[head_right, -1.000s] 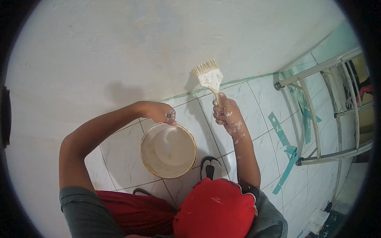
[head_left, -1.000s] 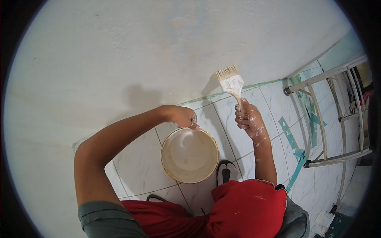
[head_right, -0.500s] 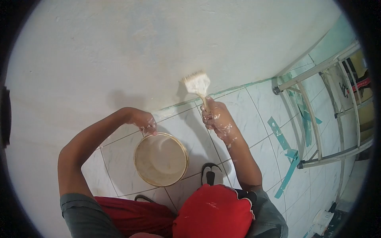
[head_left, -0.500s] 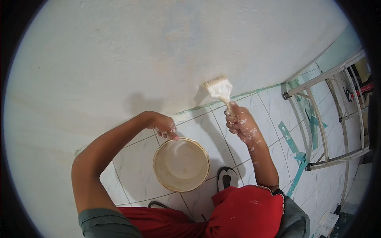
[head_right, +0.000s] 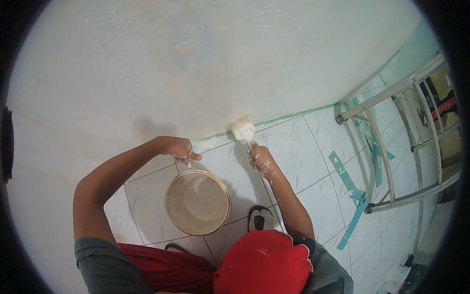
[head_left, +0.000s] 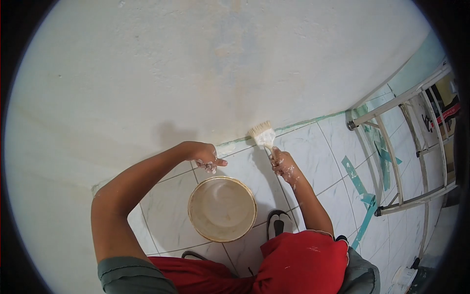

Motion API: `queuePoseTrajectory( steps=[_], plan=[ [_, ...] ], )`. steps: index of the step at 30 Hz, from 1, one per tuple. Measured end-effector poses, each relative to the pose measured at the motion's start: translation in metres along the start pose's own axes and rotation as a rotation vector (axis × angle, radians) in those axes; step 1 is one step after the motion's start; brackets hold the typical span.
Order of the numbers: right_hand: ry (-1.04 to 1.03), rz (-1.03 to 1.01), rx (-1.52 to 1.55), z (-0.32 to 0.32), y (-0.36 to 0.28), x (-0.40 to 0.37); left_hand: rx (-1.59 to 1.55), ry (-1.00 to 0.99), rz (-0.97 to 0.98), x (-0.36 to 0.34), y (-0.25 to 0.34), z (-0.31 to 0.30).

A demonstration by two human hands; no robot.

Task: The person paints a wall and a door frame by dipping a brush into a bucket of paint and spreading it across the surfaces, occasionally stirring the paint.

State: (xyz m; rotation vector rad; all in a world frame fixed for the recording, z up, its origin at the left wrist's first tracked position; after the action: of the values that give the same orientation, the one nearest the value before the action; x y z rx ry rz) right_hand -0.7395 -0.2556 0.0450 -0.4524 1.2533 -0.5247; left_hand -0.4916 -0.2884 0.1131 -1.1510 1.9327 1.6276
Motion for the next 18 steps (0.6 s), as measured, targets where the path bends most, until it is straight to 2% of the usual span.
queuePoseTrajectory(
  steps=[3, 5, 6, 8, 9, 11, 15, 17, 18],
  plan=[
    [0.111, 0.045, -0.027, 0.001, -0.005, -0.002, 0.044, 0.054, -0.026, 0.005, -0.008, -0.005],
    [0.096, -0.118, -0.060, 0.017, -0.036, -0.039, 0.094, 0.085, -0.012, 0.003, -0.012, -0.009],
    [0.093, -0.114, -0.061, 0.024, -0.049, -0.060, 0.090, 0.084, -0.015, 0.004, -0.017, -0.008],
    [-0.008, -0.252, -0.078, 0.041, -0.078, -0.104, 0.119, 0.127, -0.007, 0.009, -0.031, -0.010],
    [-0.005, -0.250, -0.079, 0.046, -0.083, -0.116, 0.118, 0.125, -0.004, 0.010, -0.036, -0.011],
    [-0.039, -0.394, -0.097, 0.054, -0.092, -0.134, 0.155, 0.116, 0.032, 0.012, -0.045, -0.011],
    [-0.045, -0.365, -0.075, 0.043, -0.065, -0.091, 0.196, 0.126, 0.059, 0.017, -0.053, -0.012],
    [-0.024, -0.219, -0.077, 0.033, -0.038, -0.057, 0.193, 0.103, 0.074, 0.019, -0.053, -0.013],
    [-0.025, -0.220, -0.080, 0.032, -0.032, -0.049, 0.193, 0.105, 0.075, 0.020, -0.053, -0.013]
  ],
)
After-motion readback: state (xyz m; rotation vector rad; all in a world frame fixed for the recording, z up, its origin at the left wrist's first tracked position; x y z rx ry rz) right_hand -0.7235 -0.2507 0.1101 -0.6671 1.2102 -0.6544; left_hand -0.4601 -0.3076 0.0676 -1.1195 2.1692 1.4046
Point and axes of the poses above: each hand's wrist, its own x-axis towards the middle knuckle, its own z-axis out of the palm, y = z × x, the point moved 4 cm from there along x, towards the middle knuckle, and after that the axes turned 15 degrees about z, right-handed, at the moved point
